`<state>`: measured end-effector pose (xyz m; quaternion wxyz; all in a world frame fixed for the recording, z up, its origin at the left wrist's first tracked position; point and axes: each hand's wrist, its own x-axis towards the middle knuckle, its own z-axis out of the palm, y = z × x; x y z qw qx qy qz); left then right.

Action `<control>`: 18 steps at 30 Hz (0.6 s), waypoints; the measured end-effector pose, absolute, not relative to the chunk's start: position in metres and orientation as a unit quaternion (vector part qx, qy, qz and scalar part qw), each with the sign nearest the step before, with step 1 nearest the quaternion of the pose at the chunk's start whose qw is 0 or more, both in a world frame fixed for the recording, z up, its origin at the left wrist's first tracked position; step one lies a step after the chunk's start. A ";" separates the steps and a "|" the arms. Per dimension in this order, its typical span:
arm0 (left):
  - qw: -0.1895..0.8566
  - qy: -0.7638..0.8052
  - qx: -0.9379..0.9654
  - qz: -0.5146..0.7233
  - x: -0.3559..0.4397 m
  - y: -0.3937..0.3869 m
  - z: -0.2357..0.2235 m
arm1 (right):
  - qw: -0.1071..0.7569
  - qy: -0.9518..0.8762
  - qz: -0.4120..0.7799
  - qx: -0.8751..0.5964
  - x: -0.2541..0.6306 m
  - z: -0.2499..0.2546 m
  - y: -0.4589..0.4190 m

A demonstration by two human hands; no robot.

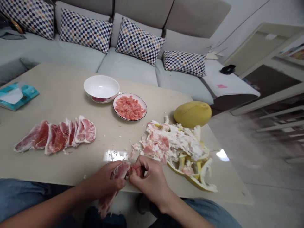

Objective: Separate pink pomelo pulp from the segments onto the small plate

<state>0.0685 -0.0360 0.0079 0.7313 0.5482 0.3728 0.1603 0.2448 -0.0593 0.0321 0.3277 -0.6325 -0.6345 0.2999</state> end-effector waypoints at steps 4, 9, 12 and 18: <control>0.855 0.302 0.397 0.138 0.068 -0.036 0.009 | 0.327 -0.627 0.294 -0.643 0.259 0.036 -0.052; 0.880 0.292 0.325 0.186 0.074 -0.034 -0.003 | 0.320 -0.607 0.370 -0.627 0.266 0.039 -0.050; 0.889 0.279 0.300 0.204 0.077 -0.031 -0.016 | 0.313 -0.593 0.429 -0.606 0.269 0.039 -0.050; 0.898 0.240 0.308 0.204 0.076 -0.024 -0.014 | 0.303 -0.523 0.552 -0.574 0.274 0.039 -0.048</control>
